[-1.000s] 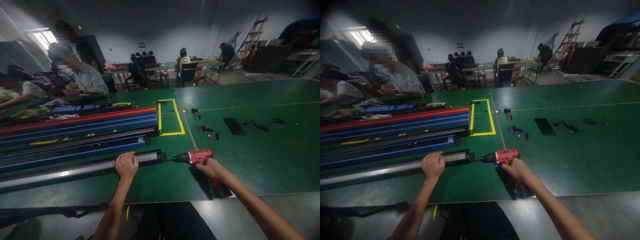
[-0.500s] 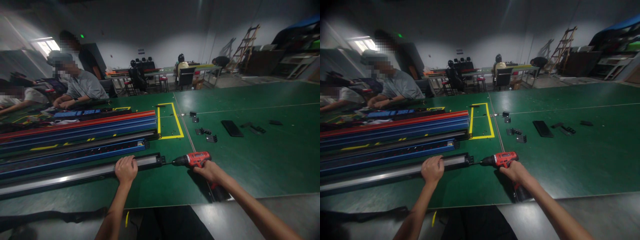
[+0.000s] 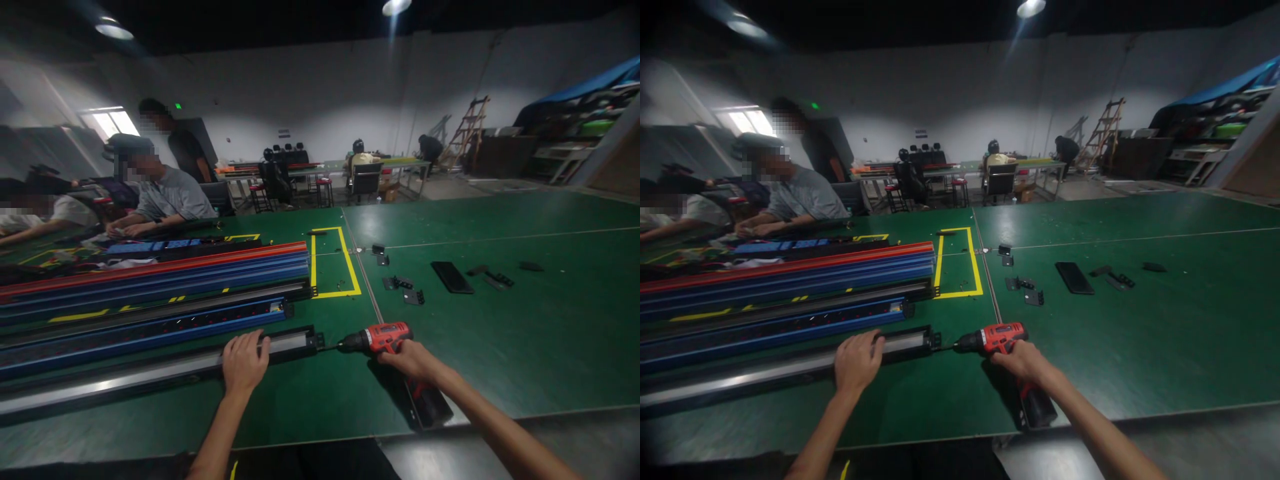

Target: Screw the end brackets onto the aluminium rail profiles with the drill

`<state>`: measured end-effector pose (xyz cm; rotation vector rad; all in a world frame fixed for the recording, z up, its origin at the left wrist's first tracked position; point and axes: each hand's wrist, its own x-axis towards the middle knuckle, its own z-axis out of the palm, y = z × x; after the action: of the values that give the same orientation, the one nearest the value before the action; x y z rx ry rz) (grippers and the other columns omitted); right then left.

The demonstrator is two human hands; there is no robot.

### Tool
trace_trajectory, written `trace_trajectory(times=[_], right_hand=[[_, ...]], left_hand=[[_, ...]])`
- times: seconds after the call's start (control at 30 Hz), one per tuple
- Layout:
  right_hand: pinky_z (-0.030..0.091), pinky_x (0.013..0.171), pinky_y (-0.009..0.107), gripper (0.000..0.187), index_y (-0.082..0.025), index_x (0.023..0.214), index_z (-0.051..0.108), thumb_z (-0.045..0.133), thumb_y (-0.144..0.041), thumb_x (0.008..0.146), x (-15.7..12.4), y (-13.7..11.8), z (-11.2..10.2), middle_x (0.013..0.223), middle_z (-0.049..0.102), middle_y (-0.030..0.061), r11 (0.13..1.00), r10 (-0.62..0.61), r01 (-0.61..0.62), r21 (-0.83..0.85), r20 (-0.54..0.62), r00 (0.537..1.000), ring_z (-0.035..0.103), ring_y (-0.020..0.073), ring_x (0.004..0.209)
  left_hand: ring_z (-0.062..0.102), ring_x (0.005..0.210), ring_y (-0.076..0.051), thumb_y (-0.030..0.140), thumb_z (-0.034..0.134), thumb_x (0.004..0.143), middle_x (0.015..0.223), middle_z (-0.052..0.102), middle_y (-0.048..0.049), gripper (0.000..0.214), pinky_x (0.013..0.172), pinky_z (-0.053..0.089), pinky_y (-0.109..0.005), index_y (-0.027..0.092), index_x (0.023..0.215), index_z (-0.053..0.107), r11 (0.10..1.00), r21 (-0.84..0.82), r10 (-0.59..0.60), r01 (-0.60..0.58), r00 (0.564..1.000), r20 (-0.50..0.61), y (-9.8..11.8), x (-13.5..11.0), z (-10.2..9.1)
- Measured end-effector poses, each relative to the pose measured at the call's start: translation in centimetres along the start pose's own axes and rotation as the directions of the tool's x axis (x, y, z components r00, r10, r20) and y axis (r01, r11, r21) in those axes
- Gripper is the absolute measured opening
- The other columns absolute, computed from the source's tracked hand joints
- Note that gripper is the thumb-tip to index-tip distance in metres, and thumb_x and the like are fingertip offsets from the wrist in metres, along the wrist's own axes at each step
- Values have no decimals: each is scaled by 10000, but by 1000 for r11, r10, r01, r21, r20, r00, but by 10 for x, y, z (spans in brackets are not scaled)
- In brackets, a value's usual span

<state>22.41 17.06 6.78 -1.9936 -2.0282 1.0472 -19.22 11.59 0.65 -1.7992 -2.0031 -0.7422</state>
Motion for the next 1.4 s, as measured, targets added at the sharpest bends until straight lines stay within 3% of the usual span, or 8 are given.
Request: trace_trajectory(times=[0.2,0.43,0.53,0.67,0.87,1.1,1.27,1.4], right_hand=[[399,567,288,265,-195,658,645,714,-418,783,4,16,-15,685,672,35,999,43,-43,-11,35,998,603,179,625],[393,569,298,297,-206,616,605,707,-424,792,-5,53,-39,656,653,37,993,118,-118,2,-4,993,580,183,611],[380,557,299,313,-213,603,568,692,-430,792,-13,67,-45,639,624,33,987,162,-162,17,-30,986,549,171,589],[365,526,284,310,-222,628,536,678,-443,792,-19,83,-44,623,594,13,980,173,-169,104,-28,985,515,152,562],[351,521,281,304,-216,632,541,699,-424,788,-17,96,-36,613,592,12,980,111,-103,173,-37,993,496,139,550],[332,508,283,304,-219,594,520,688,-361,805,-21,89,-34,579,569,3,984,130,-119,136,-77,989,472,125,510],[327,496,282,288,-217,578,545,698,-361,774,-21,90,-34,563,572,6,979,141,-127,163,-81,987,480,133,512],[324,491,287,298,-218,578,533,704,-377,763,-20,93,-33,568,582,14,978,131,-118,172,-68,989,484,135,503]], left_hand=[[634,1155,-346,473,460,1011,1182,743,-165,460,997,448,-494,136,1227,687,998,-1,60,-60,998,33,13,11,-5],[611,1099,-295,278,510,1037,1134,711,-131,277,956,470,-435,163,1187,712,958,-76,283,-278,957,64,102,54,4],[604,1080,-274,207,561,1011,1115,711,-104,237,900,476,-397,203,1174,733,935,-137,346,-327,926,149,138,74,17],[580,1107,-271,180,581,1008,1152,712,-95,273,915,460,-395,212,1238,724,931,-180,359,-318,890,280,168,98,38],[574,1111,-278,193,611,1002,1162,711,-101,285,888,453,-390,228,1257,733,912,-215,407,-350,840,358,191,122,69],[580,1122,-285,212,622,998,1150,726,-111,226,893,442,-392,210,1165,774,898,-258,436,-356,800,412,213,131,93],[611,1103,-286,125,582,984,1087,748,-124,231,907,444,-399,189,1042,796,914,-273,397,-300,803,446,221,129,97],[657,1053,-274,77,541,970,1027,749,-138,259,917,461,-388,169,942,782,936,-283,320,-207,836,446,224,126,88]])
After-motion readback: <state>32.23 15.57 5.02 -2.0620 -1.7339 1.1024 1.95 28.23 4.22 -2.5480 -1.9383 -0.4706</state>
